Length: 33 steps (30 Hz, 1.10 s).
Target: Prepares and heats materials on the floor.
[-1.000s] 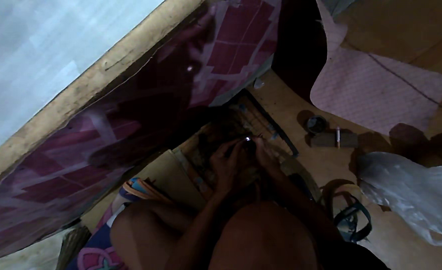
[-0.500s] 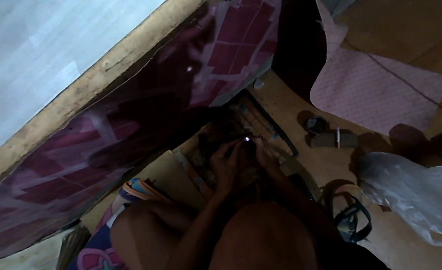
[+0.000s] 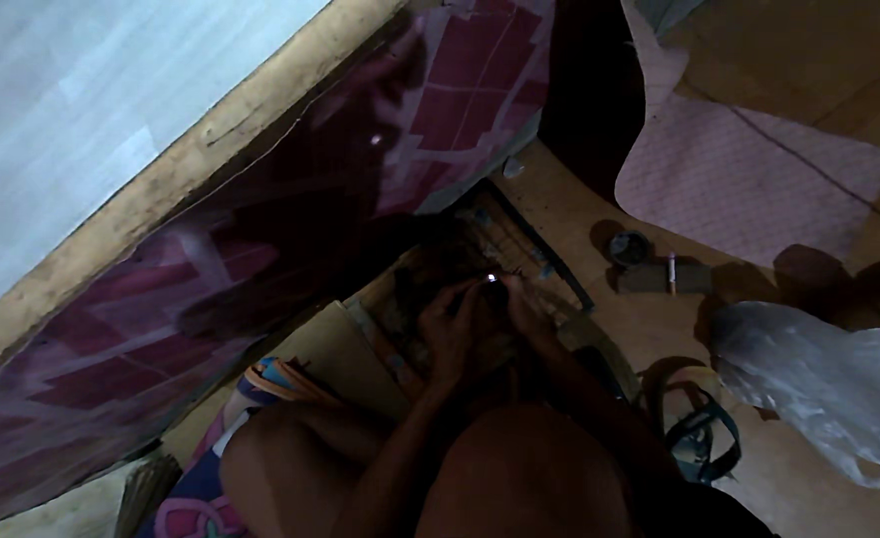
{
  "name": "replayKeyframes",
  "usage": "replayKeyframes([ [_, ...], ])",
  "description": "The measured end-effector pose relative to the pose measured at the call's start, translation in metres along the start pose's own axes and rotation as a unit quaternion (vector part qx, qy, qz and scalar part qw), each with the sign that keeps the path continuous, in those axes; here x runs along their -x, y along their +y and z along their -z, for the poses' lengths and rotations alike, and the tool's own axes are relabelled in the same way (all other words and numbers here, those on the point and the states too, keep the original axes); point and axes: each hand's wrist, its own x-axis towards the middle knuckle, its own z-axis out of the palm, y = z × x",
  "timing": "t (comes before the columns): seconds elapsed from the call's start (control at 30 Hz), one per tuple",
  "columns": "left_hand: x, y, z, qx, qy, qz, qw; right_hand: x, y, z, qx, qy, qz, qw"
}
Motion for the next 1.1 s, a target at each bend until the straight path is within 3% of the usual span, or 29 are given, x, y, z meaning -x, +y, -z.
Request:
replayKeyframes([
  [0.87,-0.0006,0.0032,-0.0005,0.019,0.006,0.056,0.998,-0.0019,0.0030,-0.0018,-0.028,-0.017,0.005,0.999],
  [1.1,-0.0025,0.0076,-0.0021,0.003,0.017,0.142,0.990,-0.0044,0.0058,-0.0017,-0.018,-0.018,-0.029,0.999],
])
